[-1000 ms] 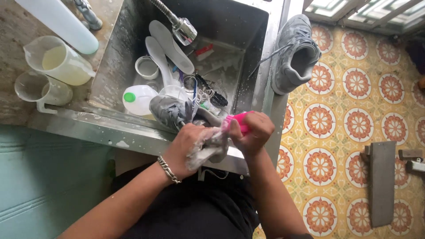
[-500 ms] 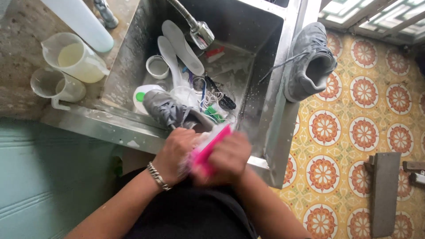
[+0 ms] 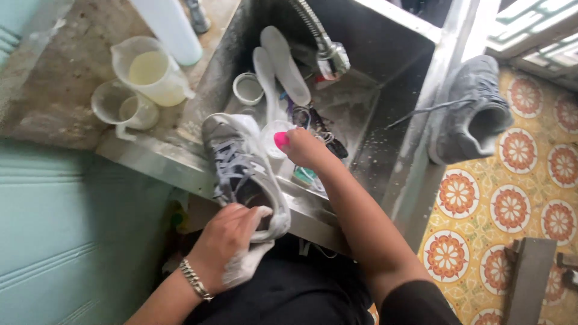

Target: Thoroughly scrubbing the exterior, sole, and tongue of a sneaker using brushes and cleaning solution in a sink.

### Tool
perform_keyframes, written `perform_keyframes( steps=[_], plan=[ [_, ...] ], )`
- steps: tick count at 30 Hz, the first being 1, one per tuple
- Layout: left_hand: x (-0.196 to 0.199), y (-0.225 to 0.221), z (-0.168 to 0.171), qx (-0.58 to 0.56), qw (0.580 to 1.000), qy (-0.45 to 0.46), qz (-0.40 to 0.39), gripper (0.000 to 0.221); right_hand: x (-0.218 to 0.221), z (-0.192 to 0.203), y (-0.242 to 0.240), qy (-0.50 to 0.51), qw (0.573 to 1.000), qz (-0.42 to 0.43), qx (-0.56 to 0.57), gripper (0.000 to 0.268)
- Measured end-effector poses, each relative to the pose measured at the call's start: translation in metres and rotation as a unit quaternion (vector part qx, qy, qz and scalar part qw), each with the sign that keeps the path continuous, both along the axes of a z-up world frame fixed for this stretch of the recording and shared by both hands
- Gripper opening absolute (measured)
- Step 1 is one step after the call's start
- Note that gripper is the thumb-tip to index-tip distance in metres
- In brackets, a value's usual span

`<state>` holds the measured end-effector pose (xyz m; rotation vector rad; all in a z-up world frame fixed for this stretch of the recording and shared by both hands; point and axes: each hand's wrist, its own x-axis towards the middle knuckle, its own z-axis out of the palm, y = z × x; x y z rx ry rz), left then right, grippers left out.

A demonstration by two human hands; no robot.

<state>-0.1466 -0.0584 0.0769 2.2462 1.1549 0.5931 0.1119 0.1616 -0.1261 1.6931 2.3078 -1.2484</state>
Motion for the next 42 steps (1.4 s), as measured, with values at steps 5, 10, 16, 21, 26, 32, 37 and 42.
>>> perform_keyframes(
  steps=[5, 10, 16, 21, 26, 32, 37, 42],
  plan=[
    [0.007, -0.005, -0.008, -0.04, 0.998, -0.006, 0.05, 0.093, -0.067, -0.068, 0.038, -0.273, 0.95, 0.131, -0.072, 0.044],
    [0.016, -0.011, -0.004, -0.061, 0.993, 0.011, 0.098, 0.086, -0.08, -0.057, 0.028, -0.303, 0.935, 0.171, -0.069, 0.042],
    [0.019, -0.018, -0.016, -0.115, 0.987, 0.041, 0.107, 0.044, -0.018, 0.098, 0.003, -0.184, 0.98, -0.04, -0.058, 0.029],
    [0.037, -0.026, -0.033, -0.224, 0.932, -0.056, 0.279, 0.102, 0.056, 0.178, -0.1, 0.126, 0.949, -0.259, 0.127, 0.047],
    [0.086, -0.016, -0.055, -0.129, 0.958, -0.078, 0.242, 0.101, 0.081, 0.196, -0.194, 0.252, 0.883, -0.276, 0.285, 0.061],
    [0.141, -0.003, -0.06, -0.151, 0.924, -0.183, 0.299, 0.079, 0.061, 0.167, -0.226, 0.303, 0.816, -0.336, 0.361, 0.037],
    [0.155, 0.003, -0.03, -0.188, 0.911, -0.198, 0.308, 0.094, 0.098, 0.119, -0.215, 0.317, 0.793, -0.339, 0.394, 0.037],
    [0.148, -0.004, -0.054, -0.169, 0.925, -0.132, 0.313, 0.107, 0.052, 0.174, -0.233, 0.36, 0.785, -0.307, 0.399, 0.046]
  ],
)
